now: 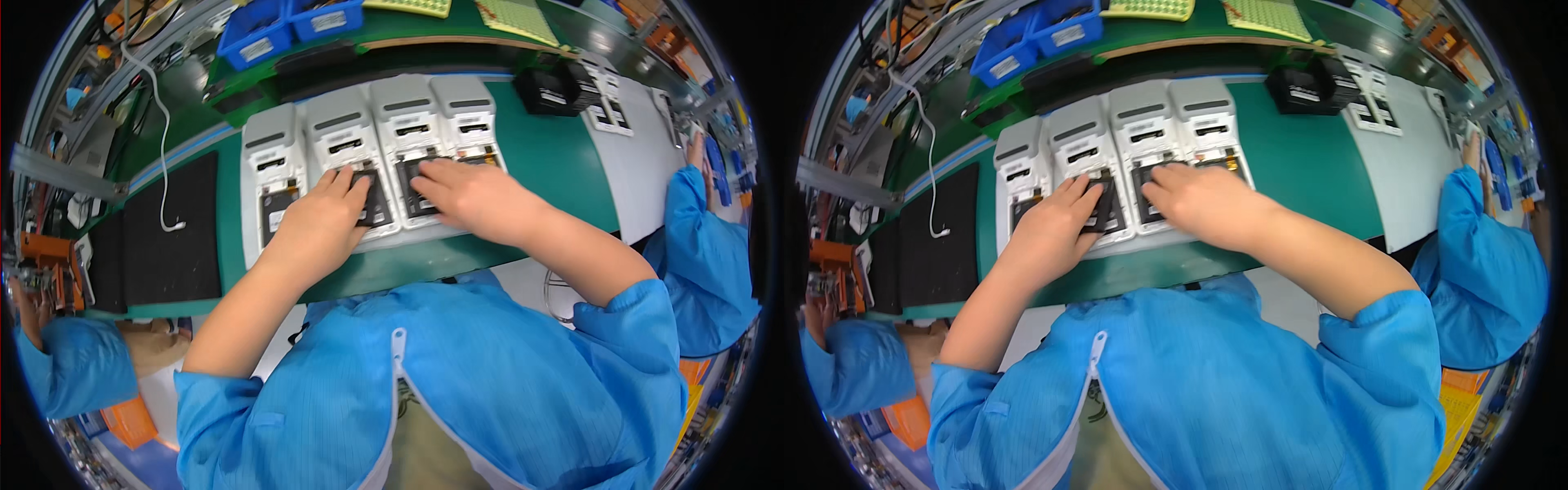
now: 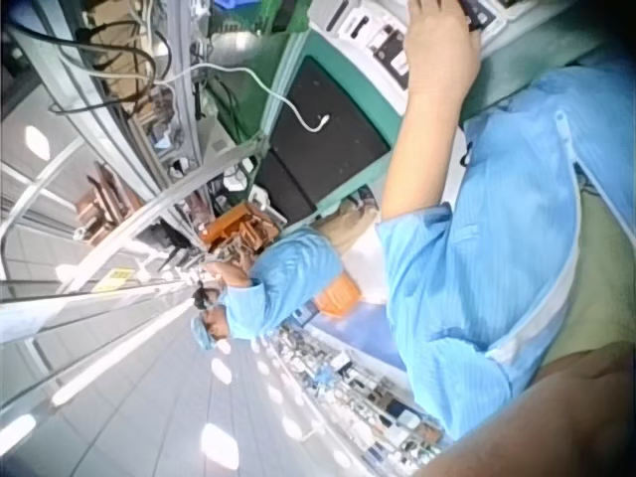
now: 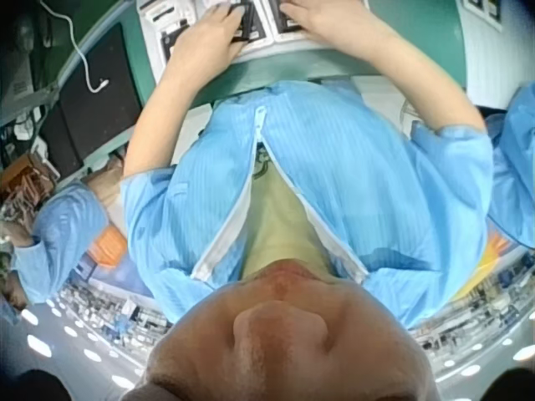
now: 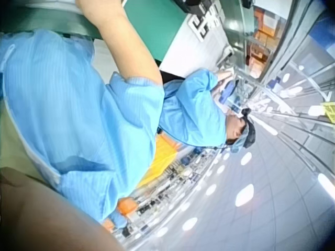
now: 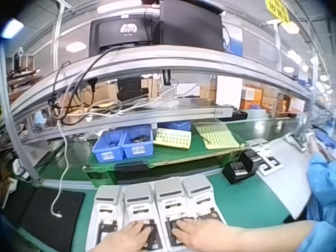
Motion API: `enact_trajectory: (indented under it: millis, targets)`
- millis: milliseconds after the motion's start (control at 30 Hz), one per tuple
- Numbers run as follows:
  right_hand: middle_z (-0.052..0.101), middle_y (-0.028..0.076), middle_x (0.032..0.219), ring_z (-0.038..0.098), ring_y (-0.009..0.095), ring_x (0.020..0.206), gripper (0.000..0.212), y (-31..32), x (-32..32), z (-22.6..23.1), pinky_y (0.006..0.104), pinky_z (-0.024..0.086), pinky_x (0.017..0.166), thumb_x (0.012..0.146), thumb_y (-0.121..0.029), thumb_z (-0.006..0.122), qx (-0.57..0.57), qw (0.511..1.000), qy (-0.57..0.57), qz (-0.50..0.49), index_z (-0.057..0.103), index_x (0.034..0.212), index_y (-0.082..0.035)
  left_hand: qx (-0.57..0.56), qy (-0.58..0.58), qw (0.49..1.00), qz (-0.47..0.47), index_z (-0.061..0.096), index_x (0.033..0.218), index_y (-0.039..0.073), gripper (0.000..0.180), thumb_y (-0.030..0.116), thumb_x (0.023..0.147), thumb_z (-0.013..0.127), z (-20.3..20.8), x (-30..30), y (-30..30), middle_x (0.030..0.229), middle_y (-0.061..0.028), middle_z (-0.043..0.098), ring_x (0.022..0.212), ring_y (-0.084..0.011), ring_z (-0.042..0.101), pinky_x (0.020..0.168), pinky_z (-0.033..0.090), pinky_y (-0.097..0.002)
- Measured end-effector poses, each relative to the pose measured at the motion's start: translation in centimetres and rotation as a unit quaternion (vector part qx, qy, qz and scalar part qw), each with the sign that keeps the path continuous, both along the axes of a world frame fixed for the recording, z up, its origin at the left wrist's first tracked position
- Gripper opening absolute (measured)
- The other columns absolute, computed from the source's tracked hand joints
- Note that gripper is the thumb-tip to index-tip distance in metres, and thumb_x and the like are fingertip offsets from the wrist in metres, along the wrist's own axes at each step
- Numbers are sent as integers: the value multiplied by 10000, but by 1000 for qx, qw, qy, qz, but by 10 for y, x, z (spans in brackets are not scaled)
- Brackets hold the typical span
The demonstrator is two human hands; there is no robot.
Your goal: The person assembles, checks, and tests handheld electronic terminals and lithium batteries on a factory production line by hand. The person connects components and charging cables to the terminals and batteries.
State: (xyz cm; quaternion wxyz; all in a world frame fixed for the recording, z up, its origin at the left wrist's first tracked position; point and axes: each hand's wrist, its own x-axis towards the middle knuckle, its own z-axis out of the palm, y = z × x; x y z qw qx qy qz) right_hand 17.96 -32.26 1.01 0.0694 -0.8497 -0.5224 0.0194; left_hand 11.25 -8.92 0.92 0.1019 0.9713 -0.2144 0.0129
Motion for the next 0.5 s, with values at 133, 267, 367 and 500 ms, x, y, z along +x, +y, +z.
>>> enact_trajectory:
  millis: [133, 267, 367, 500]
  targets:
    - [541, 157, 1094, 563, 300, 1026, 462, 15, 5, -1, 373, 513, 792, 683, -98, 648, -32, 999, -8, 5, 505, 1108, 8, 18, 25, 999, -16, 483, 1208, -44, 595, 156, 684, 680, 7, 4, -1, 1254, -262, 476, 1172, -381, 471, 911, 458, -408]
    - [470, 274, 1231, 505, 369, 1132, 526, 32, 4, 13, 407, 509, 843, 735, -85, 613, -144, 990, 5, -11, 444, 1214, 53, 55, 26, 998, -34, 482, 1196, -55, 610, 141, 652, 677, 14, 6, -7, 1253, -281, 468, 1183, -374, 466, 912, 464, -396]
    - [404, 362, 1269, 469, 449, 1152, 517, 36, 6, 6, 421, 506, 854, 765, -68, 572, -158, 987, -5, 12, 430, 1239, 79, 85, 30, 995, -35, 474, 1233, -36, 658, 124, 628, 677, 17, 7, -13, 1270, -307, 445, 1185, -383, 469, 900, 474, -407]
    - [395, 411, 1236, 476, 508, 1120, 470, 35, 3, 7, 417, 527, 818, 767, -62, 542, -160, 982, -67, 73, 459, 1200, 98, 110, 24, 993, -31, 464, 1254, -32, 671, 77, 617, 645, 13, 6, -21, 1233, -369, 437, 1154, -437, 477, 873, 487, -426]
